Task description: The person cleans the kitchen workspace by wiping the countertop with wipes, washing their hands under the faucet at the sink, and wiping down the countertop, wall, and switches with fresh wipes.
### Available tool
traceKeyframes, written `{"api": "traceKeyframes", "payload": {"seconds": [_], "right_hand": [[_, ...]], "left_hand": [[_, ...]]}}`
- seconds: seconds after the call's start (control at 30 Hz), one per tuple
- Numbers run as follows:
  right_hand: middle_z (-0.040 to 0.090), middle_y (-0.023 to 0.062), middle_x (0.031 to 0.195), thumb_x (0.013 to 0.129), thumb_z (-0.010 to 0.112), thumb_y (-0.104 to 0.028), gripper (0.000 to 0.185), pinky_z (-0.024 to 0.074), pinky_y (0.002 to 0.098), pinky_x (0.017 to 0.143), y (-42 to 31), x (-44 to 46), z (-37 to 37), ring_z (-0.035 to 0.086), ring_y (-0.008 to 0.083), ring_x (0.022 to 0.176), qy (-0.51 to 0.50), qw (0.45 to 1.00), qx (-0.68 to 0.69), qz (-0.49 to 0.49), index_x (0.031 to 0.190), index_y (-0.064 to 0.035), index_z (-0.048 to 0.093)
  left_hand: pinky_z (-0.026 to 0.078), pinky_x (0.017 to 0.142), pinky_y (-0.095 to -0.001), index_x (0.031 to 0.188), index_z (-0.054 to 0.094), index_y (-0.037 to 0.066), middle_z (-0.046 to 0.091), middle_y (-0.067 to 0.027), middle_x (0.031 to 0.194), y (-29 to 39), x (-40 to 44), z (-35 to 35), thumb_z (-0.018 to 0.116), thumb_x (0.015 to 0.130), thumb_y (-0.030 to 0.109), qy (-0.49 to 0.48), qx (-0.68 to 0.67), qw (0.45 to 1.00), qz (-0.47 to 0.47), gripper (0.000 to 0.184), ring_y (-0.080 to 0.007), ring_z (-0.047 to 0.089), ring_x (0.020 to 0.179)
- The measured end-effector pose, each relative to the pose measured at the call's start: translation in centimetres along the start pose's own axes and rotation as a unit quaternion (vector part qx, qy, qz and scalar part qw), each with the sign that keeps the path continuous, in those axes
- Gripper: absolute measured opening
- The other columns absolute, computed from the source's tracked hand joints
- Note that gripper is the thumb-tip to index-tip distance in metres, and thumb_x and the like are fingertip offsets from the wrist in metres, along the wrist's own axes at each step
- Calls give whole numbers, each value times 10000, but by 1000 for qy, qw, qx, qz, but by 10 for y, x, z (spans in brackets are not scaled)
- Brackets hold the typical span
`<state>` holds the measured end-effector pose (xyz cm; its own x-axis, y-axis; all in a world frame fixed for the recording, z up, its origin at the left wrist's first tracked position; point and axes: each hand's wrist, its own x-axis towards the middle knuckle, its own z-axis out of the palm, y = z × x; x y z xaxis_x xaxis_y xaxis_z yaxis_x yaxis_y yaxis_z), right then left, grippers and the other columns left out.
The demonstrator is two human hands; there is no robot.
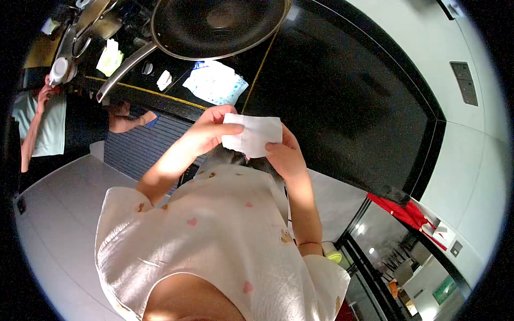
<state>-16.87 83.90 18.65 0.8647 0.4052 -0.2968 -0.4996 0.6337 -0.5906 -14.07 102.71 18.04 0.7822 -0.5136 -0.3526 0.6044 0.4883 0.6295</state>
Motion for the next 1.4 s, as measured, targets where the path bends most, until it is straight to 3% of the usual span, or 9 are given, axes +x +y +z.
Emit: {"api": "traceKeyframes", "payload": {"seconds": [0.13,0.23,0.37,0.47,0.6,0.93,1.1,1.17,1.4], "right_hand": [[501,146,1106,665,450,38,443,362,390,908,-5,0,-19,454,266,1076,-108,983,148,27,1108,13,450],[505,139,1085,667,426,41,423,359,384,909,-6,-2,-20,453,250,1073,-71,989,129,0,1089,15,447],[512,96,927,738,533,-43,275,388,320,800,3,3,-27,488,197,911,109,976,-123,-142,995,-23,436],[503,67,902,769,543,-45,215,367,290,811,9,8,-13,481,160,874,250,798,-451,-313,961,-10,454],[510,41,851,787,541,-34,84,395,204,694,1,0,6,498,91,812,150,924,-325,-132,865,-9,524],[561,74,866,823,499,-39,128,402,222,726,1,5,-10,532,118,803,152,928,-263,-214,946,-14,469],[572,65,880,820,517,-109,273,414,245,753,4,17,-6,540,132,799,137,915,-346,-156,1065,-10,449],[573,60,876,811,536,-150,266,420,248,745,5,18,-6,537,123,793,145,945,-292,-29,1027,-2,491],[573,42,849,782,572,-158,210,428,249,714,11,12,-29,533,117,761,137,981,-132,34,925,-6,552]], "left_hand": [[469,542,-232,796,493,53,563,-32,746,1,3,3,581,769,67,-74,-55,996,-21,94,-97,557,654],[471,583,-239,822,480,59,559,-30,785,2,6,6,541,798,54,-76,-78,994,-16,66,-101,563,692],[483,525,-232,825,502,67,572,-28,771,-3,9,18,567,797,90,-2,-92,996,-18,74,-109,579,677],[486,535,-222,880,524,63,581,-32,797,-9,10,20,567,796,86,-9,-83,996,-18,97,-85,571,692],[475,557,-205,929,549,43,581,-27,816,-13,14,27,569,791,77,8,-12,999,31,143,-67,559,693],[471,592,-206,937,484,70,566,-14,779,-23,24,27,471,862,116,137,-87,982,97,89,-75,558,696],[431,535,-167,929,480,60,559,-10,712,-33,29,22,486,854,105,114,-37,983,139,88,-56,543,630],[435,534,-169,925,478,54,561,-17,716,-33,30,30,477,858,99,114,-19,983,143,81,-60,545,630],[436,588,-183,911,474,29,573,-37,759,-40,33,22,471,855,70,82,17,988,131,69,-63,544,661]]}}
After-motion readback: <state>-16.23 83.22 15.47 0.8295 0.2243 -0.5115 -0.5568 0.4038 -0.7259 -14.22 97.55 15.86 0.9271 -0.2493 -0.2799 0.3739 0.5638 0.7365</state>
